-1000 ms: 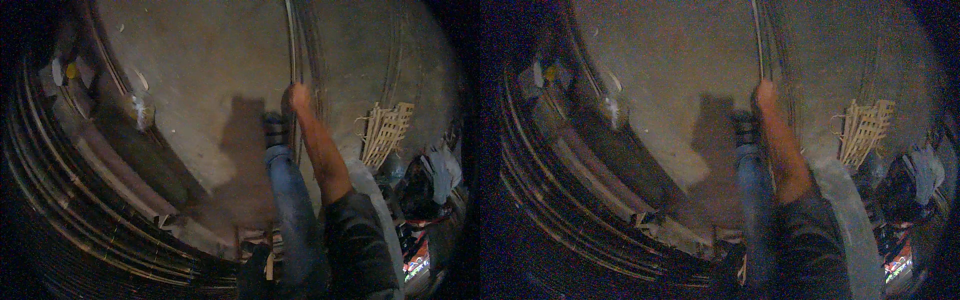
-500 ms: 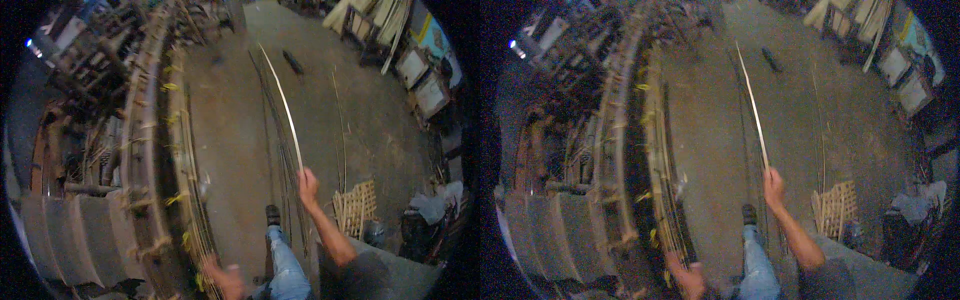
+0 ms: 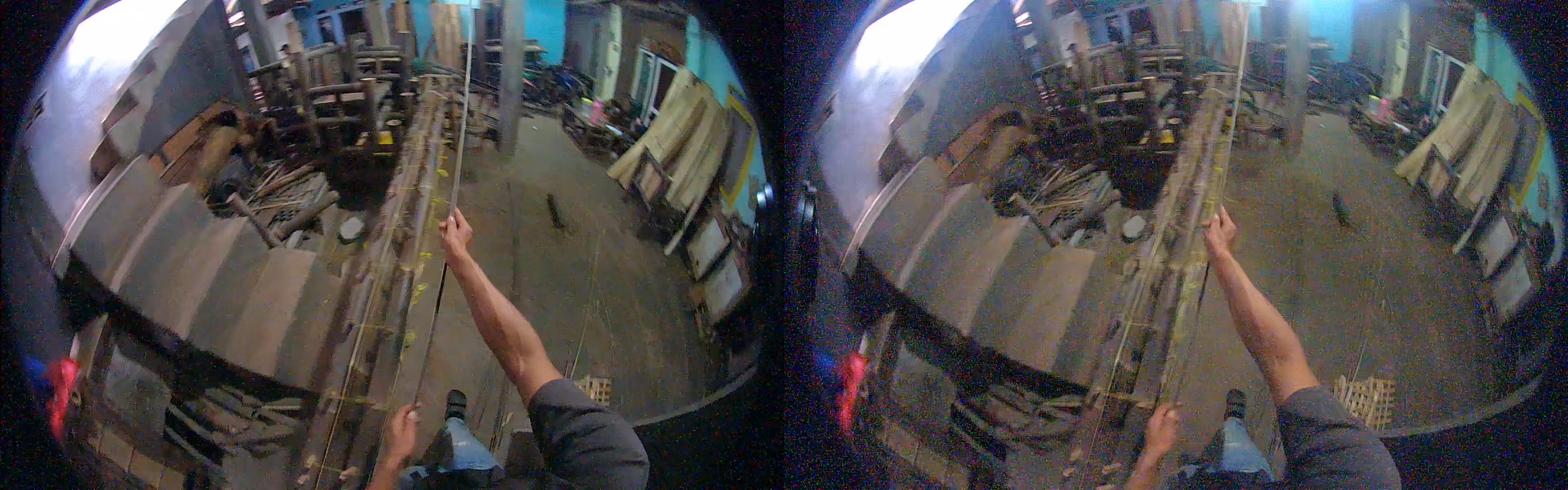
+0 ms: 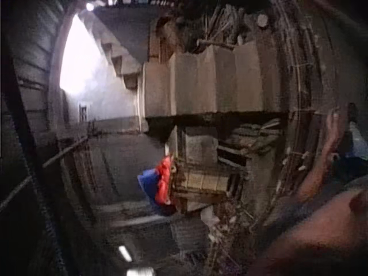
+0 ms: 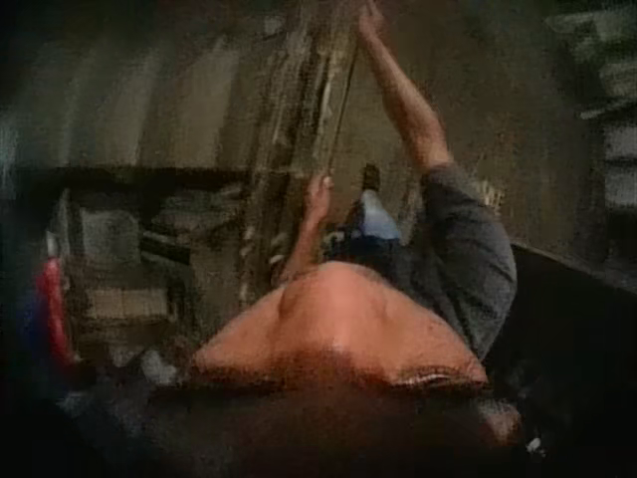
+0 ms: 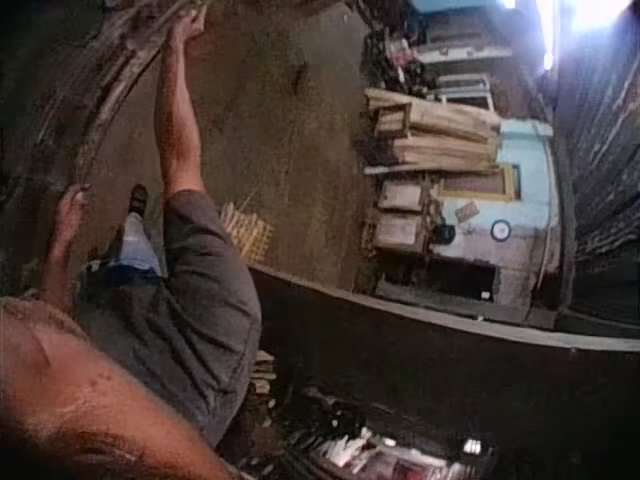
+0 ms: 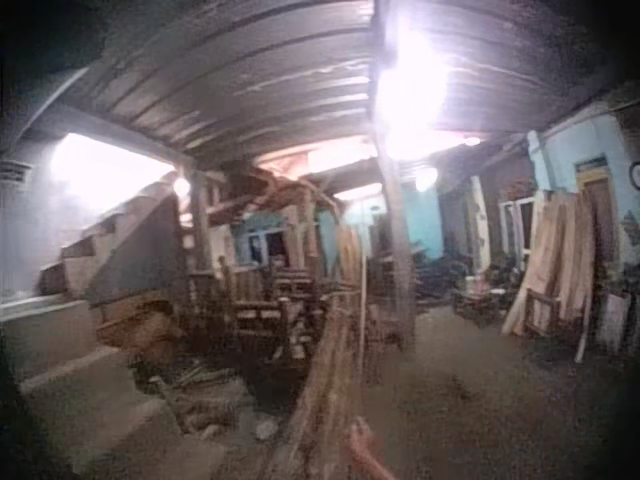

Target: The person ties yellow rope around a bundle of thin wooden sticks resting on a workbench. They repeatedly wrap the rope, pull it tight, and tie knots to secure the sticks together.

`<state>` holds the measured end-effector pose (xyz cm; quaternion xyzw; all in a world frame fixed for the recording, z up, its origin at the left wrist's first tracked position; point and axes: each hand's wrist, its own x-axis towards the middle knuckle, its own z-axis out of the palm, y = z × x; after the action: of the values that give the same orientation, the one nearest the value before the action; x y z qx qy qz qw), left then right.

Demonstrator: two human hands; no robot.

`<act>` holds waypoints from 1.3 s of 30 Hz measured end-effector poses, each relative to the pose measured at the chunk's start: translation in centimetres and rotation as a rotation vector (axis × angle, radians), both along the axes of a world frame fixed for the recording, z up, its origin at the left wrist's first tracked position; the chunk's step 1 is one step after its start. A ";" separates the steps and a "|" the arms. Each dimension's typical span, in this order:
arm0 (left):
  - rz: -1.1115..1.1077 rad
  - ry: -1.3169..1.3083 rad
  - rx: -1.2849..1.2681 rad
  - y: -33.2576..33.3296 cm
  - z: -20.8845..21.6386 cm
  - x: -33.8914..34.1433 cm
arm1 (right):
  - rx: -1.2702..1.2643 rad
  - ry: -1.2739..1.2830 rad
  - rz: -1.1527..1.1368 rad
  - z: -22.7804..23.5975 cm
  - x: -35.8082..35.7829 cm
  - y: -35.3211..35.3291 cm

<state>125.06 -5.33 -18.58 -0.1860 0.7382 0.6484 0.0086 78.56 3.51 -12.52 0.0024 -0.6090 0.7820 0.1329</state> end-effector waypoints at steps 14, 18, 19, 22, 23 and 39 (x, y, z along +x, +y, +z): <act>0.178 -0.112 -0.116 -8.3 4.2 20.6 | -0.081 -0.429 0.283 -3.2 20.4 -11.0; 0.229 -0.200 -0.153 -10.2 10.9 25.5 | 0.086 -0.487 0.379 -7.5 25.5 -6.6; 0.253 -0.144 -0.169 -10.6 10.2 27.9 | 0.183 -0.474 0.340 -9.4 27.2 -3.7; 0.250 -0.297 -0.203 -15.1 6.2 35.0 | 0.897 -0.477 0.408 -17.9 34.0 6.2; 0.187 -0.314 -0.157 -16.5 3.3 34.7 | 1.081 -0.254 0.275 -27.6 35.8 15.8; -0.023 -0.288 -0.481 -3.2 16.9 -13.4 | 0.742 -0.766 0.597 -35.9 27.7 28.2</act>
<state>111.62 -8.54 -1.72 -0.2646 0.8642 0.4212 0.0764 106.26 31.74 -48.46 -0.0622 -0.8184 0.4663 -0.3299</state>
